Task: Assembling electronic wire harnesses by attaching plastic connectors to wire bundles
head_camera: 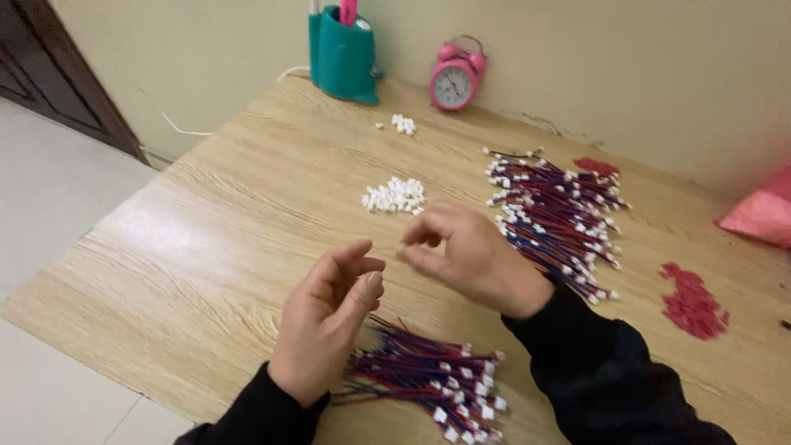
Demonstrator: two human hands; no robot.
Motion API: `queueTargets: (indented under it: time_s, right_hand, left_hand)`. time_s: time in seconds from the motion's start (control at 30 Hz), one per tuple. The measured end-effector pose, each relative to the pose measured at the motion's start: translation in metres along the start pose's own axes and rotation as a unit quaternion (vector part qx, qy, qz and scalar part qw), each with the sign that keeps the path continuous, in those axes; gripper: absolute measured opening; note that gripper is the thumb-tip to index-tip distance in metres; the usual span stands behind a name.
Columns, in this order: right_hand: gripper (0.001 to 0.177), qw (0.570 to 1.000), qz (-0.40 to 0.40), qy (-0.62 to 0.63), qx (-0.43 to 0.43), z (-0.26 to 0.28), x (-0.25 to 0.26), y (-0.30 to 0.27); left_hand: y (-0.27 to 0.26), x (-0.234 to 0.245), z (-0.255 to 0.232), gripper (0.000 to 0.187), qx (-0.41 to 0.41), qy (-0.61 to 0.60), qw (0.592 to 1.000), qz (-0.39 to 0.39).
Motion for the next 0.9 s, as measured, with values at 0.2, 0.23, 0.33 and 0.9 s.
queueTargets:
  time_s: [0.2, 0.23, 0.33, 0.9]
  right_hand:
    - [0.015, 0.988, -0.047, -0.024, 0.146, 0.038, 0.013, -0.039]
    - [0.015, 0.988, -0.051, -0.024, 0.147, 0.038, 0.013, -0.043]
    - [0.007, 0.99, -0.048, 0.007, 0.129, 0.035, 0.017, -0.054]
    - [0.015, 0.991, 0.117, -0.042, -0.04, -0.053, -0.004, -0.141]
  left_hand:
    - [0.001, -0.027, 0.004, 0.029, 0.114, -0.05, 0.988, 0.088]
    - [0.001, -0.028, 0.005, 0.029, 0.113, -0.048, 0.988, 0.09]
    - [0.005, -0.03, 0.01, 0.03, 0.164, -0.091, 0.98, 0.062]
    - [0.054, 0.001, 0.033, 0.014, -0.197, 0.571, 0.79, 0.109]
Point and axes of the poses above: each hand's wrist, its own y-axis towards the middle knuckle, its own x-axis out of the back of the hand, z = x × y, the point moved 5 cm from there along y, towards the middle knuckle, and after that the axes turned 1 degree about -y, right-handed, at the moved point
